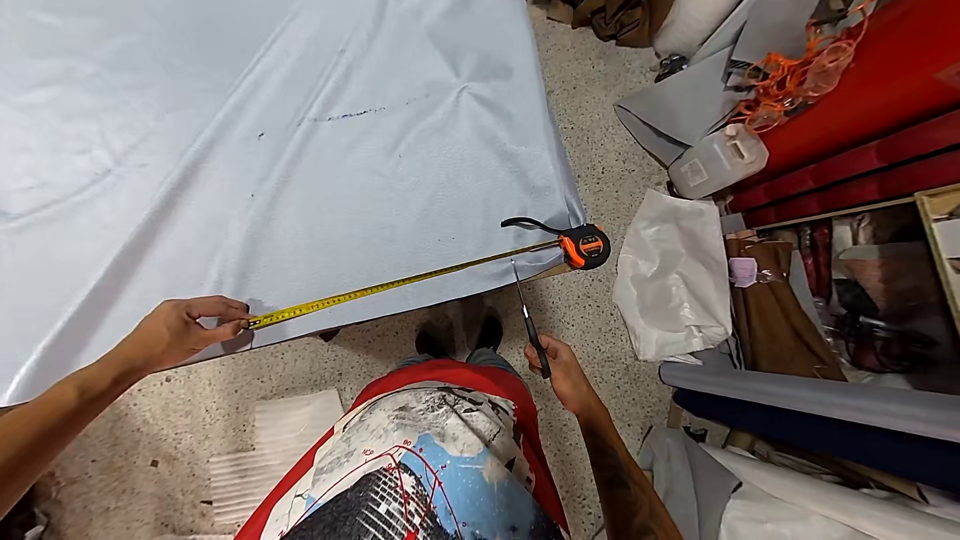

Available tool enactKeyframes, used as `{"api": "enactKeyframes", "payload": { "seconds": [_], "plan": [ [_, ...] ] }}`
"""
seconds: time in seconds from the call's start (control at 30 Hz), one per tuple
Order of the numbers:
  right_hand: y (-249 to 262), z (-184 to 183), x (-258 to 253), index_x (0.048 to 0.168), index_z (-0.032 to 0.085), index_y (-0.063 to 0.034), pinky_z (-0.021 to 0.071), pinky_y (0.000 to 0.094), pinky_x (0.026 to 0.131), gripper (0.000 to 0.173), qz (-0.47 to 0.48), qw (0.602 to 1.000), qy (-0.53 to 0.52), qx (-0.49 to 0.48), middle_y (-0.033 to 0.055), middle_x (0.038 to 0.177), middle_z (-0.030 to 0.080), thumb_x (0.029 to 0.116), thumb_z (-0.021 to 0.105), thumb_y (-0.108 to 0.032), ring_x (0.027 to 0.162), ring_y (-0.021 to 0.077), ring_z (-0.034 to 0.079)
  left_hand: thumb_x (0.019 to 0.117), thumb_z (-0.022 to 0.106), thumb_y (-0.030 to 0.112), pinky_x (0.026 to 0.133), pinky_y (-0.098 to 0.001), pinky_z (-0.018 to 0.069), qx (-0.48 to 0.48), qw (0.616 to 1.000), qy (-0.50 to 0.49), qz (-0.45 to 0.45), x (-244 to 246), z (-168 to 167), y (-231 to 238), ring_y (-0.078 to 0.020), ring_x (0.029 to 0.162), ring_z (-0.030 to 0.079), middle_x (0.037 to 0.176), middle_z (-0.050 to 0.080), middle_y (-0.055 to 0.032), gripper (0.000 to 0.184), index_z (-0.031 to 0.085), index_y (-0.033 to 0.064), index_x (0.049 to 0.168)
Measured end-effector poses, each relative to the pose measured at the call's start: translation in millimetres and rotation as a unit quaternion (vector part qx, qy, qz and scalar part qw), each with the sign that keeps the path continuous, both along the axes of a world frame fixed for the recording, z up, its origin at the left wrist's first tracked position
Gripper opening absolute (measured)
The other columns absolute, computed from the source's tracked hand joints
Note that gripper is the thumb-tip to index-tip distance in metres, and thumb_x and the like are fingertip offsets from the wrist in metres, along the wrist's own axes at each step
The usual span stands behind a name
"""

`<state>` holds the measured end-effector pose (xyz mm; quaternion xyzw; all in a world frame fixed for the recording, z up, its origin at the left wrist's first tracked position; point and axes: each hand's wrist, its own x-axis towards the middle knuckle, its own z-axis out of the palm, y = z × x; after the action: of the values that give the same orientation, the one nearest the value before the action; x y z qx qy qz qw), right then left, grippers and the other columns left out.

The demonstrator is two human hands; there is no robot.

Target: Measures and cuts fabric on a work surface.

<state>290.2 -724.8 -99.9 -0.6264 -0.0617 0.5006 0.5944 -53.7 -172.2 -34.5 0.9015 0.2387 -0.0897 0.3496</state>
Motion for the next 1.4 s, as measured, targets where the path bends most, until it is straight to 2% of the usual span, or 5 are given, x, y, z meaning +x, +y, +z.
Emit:
{"api": "enactKeyframes", "payload": {
  "seconds": [0.87,1.0,1.1,1.2,1.4],
  "plan": [
    [-10.3,7.0,0.8,0.096,0.063,-0.0097,0.0444,0.0268,0.058,0.041,0.041,0.999,0.015,-0.016,-0.0026,0.07,0.053,0.0933,0.07,-0.049,0.06,0.0091,0.05,0.0876,0.073,0.031,0.093,-0.0405,0.0586,-0.01,1.0,0.023,0.004,1.8,4.4,7.1,-0.0114,0.102,0.072,0.108,0.076,0.0025,0.017,0.079,0.0179,0.096],
    [-38.6,49.5,3.1,0.105,0.067,-0.0116,0.0537,0.0292,0.068,0.053,0.008,0.988,-0.153,-0.025,-0.0008,0.101,0.062,0.0792,0.081,-0.055,0.085,0.01,0.06,0.093,0.07,0.021,0.092,-0.0417,0.0605,-0.006,0.998,-0.003,0.064,16.2,24.7,2.8,-0.0145,0.099,0.072,0.109,0.076,-0.0011,0.016,0.079,0.0127,0.103],
    [-16.6,87.8,48.8,0.111,0.063,-0.0051,0.0546,0.0423,0.088,0.066,-0.057,0.906,-0.397,-0.131,0.013,0.131,0.061,0.0717,0.087,-0.052,0.113,0.0235,0.061,0.0951,0.068,0.023,0.091,-0.0399,0.0608,0.026,0.996,-0.036,0.074,23.2,33.3,-6.0,-0.0132,0.099,0.072,0.109,0.075,-0.0006,0.018,0.079,0.0128,0.104],
    [31.2,72.5,122.9,0.122,0.059,0.0003,0.0487,0.0566,0.103,0.079,-0.074,0.854,-0.488,-0.165,0.019,0.147,0.05,0.066,0.094,-0.042,0.13,0.0348,0.053,0.0959,0.065,0.028,0.092,-0.0374,0.0603,0.079,0.995,-0.056,0.022,35.7,26.3,-8.5,-0.0096,0.1,0.071,0.11,0.075,0.002,0.02,0.08,0.0158,0.103],
    [59.8,67.7,158.0,0.109,0.066,0.0032,0.0532,0.0509,0.099,0.04,-0.057,0.86,-0.492,-0.126,0.0231,0.131,0.061,0.0769,0.082,-0.013,0.121,0.0335,0.06,0.1008,0.062,0.023,0.096,-0.0403,0.058,0.124,0.991,-0.042,0.032,45.1,34.9,-36.0,-0.0145,0.108,0.069,0.117,0.072,-0.0031,0.021,0.078,0.0142,0.111]
  ]
}}
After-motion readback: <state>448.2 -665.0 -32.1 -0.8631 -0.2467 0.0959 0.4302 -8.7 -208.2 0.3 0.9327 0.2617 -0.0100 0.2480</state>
